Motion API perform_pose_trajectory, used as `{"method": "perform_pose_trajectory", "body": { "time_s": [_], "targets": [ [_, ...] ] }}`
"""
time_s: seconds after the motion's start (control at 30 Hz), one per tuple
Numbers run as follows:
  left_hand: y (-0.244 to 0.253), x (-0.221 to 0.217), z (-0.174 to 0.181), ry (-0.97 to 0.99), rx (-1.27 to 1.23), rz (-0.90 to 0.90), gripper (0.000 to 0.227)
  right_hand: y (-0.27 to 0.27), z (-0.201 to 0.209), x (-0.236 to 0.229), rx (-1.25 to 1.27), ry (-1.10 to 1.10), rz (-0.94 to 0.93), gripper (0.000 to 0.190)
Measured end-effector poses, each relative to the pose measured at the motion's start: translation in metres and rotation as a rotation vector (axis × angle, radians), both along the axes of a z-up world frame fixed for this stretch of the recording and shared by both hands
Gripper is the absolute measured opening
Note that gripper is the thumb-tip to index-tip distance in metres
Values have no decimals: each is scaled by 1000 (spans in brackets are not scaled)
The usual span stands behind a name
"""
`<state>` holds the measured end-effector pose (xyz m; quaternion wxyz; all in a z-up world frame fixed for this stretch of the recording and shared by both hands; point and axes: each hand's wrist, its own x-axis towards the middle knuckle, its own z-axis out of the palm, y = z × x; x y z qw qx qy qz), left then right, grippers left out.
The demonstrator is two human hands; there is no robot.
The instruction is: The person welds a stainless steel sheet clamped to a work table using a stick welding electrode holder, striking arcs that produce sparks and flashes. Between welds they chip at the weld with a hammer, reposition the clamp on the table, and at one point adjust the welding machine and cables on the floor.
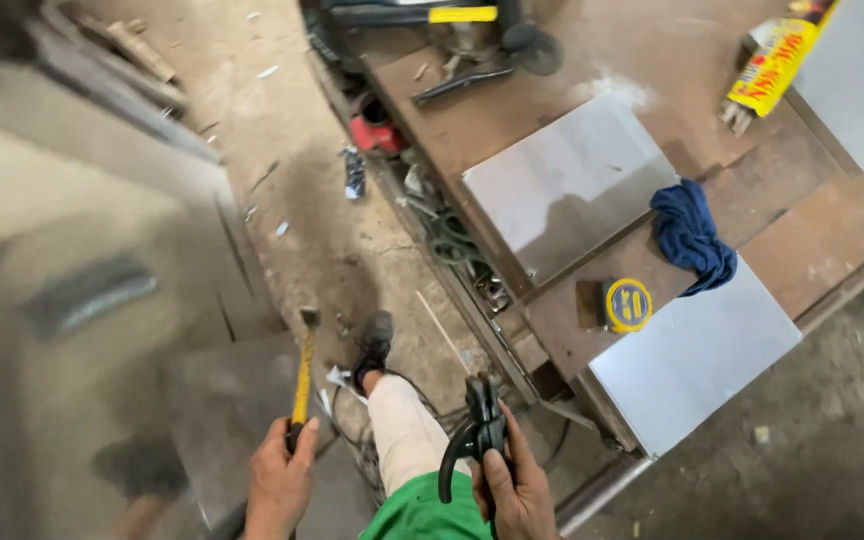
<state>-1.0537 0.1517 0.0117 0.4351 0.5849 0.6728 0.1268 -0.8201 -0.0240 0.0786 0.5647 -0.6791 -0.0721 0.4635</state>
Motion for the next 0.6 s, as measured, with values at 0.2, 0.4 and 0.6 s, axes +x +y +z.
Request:
{"method": "perform_pose_trajectory", "body": {
  "time_s": [0.2,0.4,0.6],
  "targets": [
    [165,84,-27,-109,-80,-334,37,80,-67,17,-57,79,-141,69],
    [305,216,65,57,-79,-824,35,168,-26,25,88,-152,-349,71],
    [362,337,82,-82,-45,-1248,47,224,-11,25,-46,-314,-716,64]
  ]
}}
